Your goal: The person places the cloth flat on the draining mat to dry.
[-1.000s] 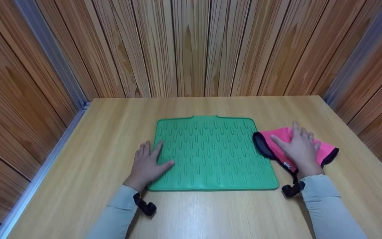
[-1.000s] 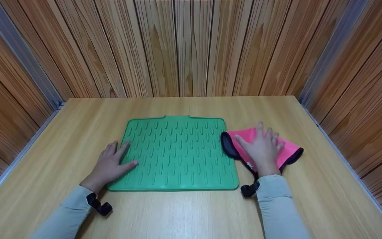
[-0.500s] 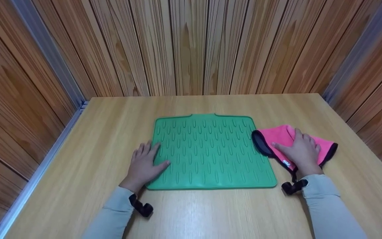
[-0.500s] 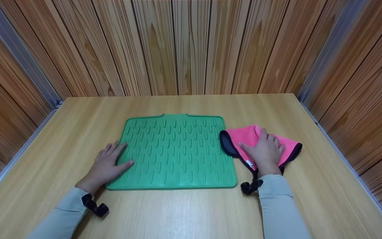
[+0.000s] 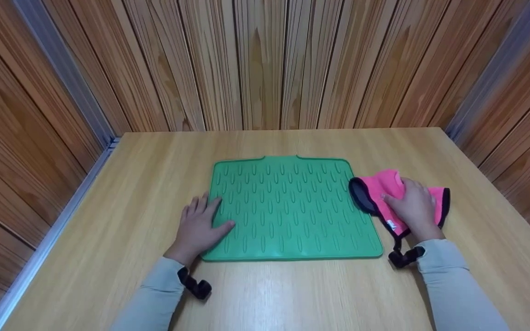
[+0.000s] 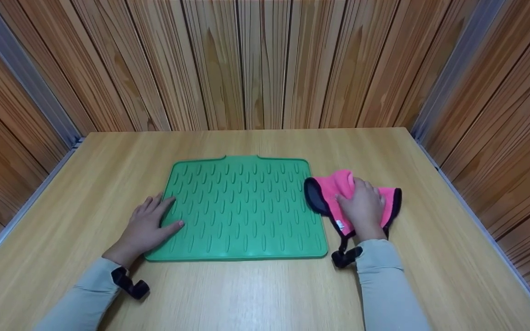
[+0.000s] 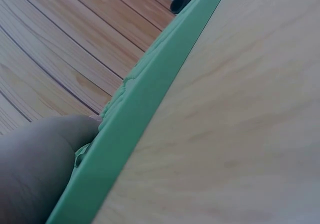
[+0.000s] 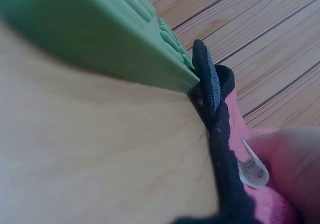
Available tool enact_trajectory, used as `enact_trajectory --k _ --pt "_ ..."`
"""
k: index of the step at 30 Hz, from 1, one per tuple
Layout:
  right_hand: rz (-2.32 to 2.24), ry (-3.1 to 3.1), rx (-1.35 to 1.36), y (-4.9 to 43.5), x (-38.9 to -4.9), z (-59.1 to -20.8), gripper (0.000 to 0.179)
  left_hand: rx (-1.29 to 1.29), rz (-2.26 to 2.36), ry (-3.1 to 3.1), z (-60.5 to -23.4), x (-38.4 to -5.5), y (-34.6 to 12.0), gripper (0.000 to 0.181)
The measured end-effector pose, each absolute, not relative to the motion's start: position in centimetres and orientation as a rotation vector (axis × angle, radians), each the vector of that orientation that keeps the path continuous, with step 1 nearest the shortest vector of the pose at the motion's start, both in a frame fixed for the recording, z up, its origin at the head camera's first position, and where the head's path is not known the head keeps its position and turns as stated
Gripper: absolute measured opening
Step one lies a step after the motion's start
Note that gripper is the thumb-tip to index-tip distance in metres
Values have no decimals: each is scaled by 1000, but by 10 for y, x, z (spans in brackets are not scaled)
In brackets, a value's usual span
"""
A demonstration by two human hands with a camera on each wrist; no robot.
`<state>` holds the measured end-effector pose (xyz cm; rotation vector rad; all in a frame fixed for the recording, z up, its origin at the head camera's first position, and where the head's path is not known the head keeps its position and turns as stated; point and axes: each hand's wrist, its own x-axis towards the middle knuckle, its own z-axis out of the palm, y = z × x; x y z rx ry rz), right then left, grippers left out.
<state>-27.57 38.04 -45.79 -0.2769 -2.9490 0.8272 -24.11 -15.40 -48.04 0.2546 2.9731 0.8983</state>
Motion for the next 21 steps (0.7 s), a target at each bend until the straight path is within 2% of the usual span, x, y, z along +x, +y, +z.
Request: enact_trajectory --k 5,21 --pt "870 -2933 -284 381 -277 -457 77 255 887 2972 -480 -241 -154 86" --pt "951 -2837 -331 379 -270 -440 72 266 890 2970 -478 -240 -154 84"
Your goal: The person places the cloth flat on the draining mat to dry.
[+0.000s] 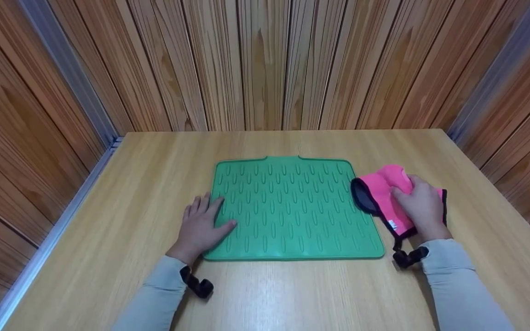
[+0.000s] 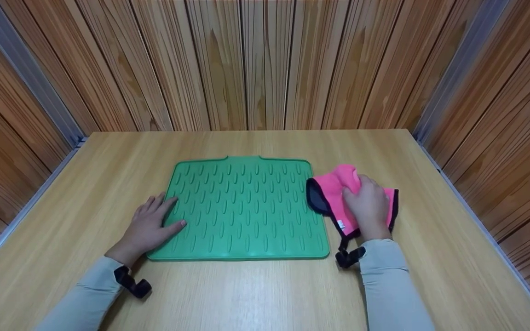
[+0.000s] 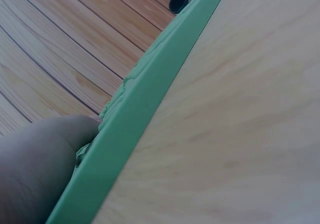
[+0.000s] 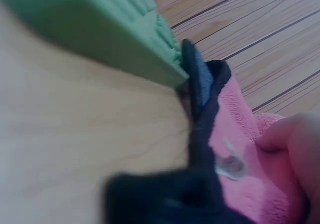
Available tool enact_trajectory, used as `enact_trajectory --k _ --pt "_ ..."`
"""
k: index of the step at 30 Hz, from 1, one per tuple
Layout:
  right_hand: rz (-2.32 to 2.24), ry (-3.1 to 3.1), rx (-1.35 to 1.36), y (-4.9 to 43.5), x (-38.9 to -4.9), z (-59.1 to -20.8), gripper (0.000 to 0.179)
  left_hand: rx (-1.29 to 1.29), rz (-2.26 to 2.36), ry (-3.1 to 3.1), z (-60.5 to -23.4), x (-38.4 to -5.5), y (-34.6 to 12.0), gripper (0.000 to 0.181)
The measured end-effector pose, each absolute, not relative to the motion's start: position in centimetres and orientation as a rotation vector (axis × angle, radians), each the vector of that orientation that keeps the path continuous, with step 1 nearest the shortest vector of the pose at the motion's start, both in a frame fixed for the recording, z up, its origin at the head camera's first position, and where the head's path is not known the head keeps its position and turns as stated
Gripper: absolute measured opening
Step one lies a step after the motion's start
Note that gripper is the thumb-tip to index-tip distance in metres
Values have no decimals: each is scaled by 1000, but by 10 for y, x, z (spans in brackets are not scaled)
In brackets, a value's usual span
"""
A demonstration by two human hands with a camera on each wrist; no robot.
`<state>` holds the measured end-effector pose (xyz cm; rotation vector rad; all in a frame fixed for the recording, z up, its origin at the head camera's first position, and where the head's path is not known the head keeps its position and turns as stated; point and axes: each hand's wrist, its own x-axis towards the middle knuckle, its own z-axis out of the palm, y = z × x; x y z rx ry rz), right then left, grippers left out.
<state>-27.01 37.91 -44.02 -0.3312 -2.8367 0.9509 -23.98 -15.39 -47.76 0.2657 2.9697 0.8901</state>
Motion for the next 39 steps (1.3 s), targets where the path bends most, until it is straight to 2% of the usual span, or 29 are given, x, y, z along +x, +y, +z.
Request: enact_trajectory --k 18,39 --pt "1141 -2765 -445 371 -265 -400 77 243 874 2966 -480 -242 -153 84" --pt "975 -2702 -311 351 -252 -380 70 277 898 2993 -479 -241 -154 82"
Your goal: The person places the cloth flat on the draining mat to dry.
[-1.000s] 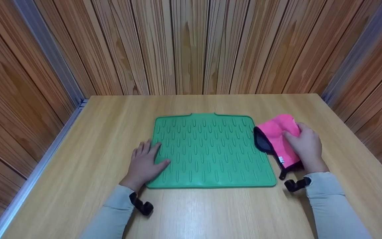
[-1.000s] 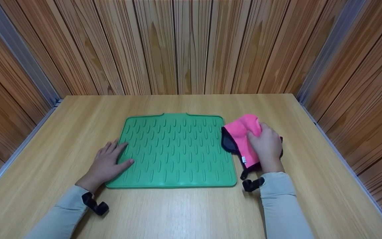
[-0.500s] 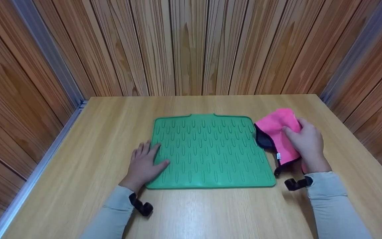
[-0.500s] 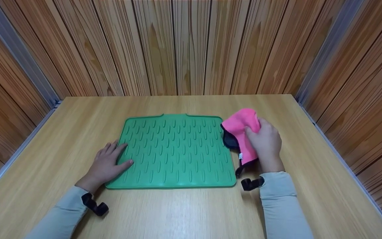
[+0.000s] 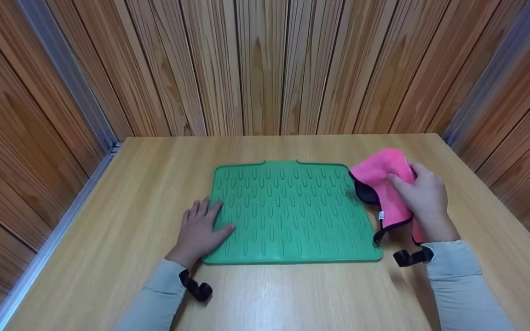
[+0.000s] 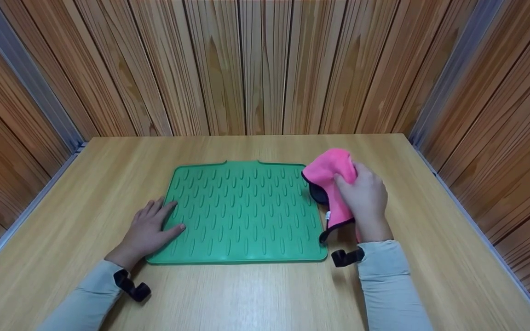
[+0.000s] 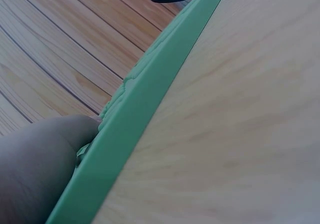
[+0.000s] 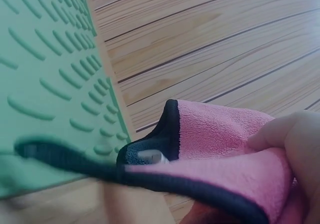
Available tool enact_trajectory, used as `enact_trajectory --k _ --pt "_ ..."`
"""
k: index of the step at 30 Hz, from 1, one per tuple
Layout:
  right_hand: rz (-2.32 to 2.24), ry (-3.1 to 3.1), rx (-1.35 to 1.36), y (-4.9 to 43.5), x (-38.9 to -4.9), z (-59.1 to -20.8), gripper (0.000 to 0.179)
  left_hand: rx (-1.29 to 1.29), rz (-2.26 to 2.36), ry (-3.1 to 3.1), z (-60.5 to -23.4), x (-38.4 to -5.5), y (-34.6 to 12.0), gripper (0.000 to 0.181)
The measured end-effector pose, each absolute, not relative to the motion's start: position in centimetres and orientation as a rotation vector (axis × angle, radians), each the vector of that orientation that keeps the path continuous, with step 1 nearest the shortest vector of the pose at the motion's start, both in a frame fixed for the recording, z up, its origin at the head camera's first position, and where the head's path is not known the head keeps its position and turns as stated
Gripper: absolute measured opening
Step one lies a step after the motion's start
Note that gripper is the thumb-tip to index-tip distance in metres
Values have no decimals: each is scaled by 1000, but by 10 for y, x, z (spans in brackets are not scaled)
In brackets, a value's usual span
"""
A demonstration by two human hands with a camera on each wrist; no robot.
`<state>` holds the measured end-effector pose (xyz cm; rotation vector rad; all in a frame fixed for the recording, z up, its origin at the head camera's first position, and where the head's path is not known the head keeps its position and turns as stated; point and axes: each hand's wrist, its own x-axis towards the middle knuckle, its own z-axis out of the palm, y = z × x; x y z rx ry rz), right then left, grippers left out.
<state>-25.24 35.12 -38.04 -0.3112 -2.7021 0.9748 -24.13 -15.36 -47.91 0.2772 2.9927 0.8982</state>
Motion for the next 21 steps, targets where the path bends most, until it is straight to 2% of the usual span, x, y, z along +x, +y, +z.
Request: enact_trajectory --k 8,21 --pt "1028 -2725 -305 342 -247 -372 76 281 890 2994 -479 -241 -154 82" --pt "1081 -2678 -222 312 -249 -359 67 269 897 2979 -479 -241 -153 83"
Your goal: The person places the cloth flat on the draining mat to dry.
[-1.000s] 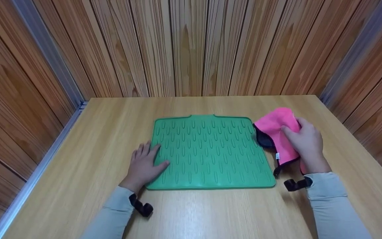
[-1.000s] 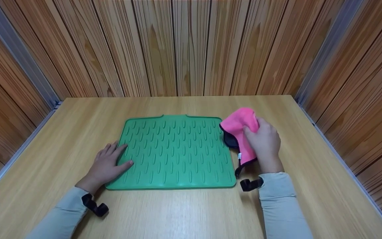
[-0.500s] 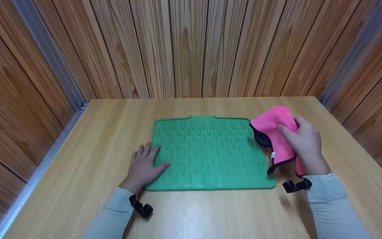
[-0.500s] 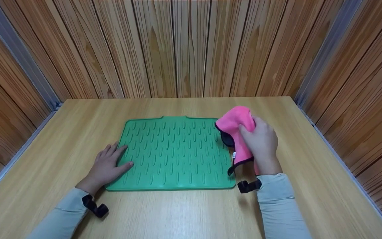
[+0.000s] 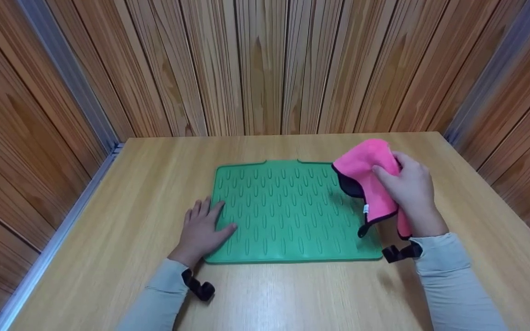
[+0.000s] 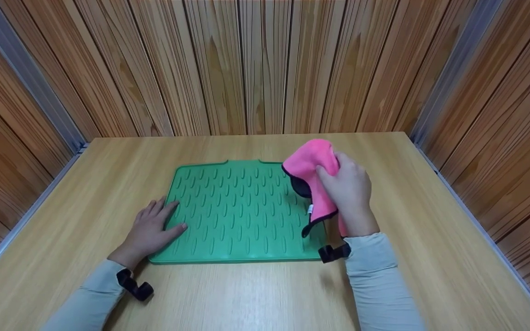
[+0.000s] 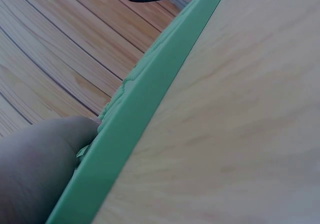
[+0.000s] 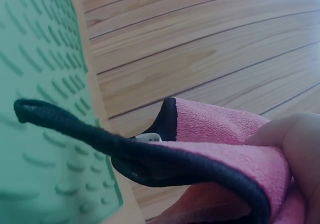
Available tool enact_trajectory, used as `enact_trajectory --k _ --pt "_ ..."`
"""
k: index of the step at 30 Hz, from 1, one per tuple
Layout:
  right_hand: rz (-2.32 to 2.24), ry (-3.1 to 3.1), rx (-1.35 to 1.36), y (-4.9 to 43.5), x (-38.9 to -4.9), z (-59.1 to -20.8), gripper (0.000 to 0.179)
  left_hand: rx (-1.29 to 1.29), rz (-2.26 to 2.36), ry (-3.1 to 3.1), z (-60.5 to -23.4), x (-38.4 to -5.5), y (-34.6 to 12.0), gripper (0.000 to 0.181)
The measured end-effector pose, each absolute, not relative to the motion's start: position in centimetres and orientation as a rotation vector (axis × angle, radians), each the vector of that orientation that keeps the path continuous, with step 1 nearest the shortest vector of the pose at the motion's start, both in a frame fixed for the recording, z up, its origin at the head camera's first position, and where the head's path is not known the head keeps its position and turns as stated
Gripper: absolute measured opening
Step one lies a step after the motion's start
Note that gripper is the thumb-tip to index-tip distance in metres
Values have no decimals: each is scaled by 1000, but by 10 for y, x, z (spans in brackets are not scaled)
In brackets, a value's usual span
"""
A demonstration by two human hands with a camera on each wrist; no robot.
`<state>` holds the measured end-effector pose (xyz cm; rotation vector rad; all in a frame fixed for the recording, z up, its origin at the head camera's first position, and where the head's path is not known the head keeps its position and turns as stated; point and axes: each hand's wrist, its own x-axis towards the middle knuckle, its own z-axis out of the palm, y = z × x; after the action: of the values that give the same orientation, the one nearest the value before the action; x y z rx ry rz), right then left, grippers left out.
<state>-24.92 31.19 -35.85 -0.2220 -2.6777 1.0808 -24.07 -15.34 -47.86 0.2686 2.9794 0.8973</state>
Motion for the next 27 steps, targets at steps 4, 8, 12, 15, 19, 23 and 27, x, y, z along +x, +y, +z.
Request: enact_trajectory --k 4,8,12,15,19,23,27 --pt "1079 -2652 -190 303 -250 -355 62 266 880 2988 -480 -242 -153 83" --pt "1092 -2637 -158 296 -251 -353 61 261 856 2998 -481 -243 -153 82" --pt "1146 -2635 -168 290 -252 -352 64 257 859 2994 -481 -243 -152 82" --pt "1190 -2637 -181 284 -254 -352 64 258 860 2991 -481 -243 -152 82" --pt "1236 -2632 -183 275 -255 -352 64 262 870 2989 -480 -242 -152 82" --pt "1272 -2628 -180 265 -256 -352 63 262 879 2987 -480 -242 -153 82" --pt "1288 -2623 -161 255 -258 -350 59 259 865 2983 -480 -242 -154 82"
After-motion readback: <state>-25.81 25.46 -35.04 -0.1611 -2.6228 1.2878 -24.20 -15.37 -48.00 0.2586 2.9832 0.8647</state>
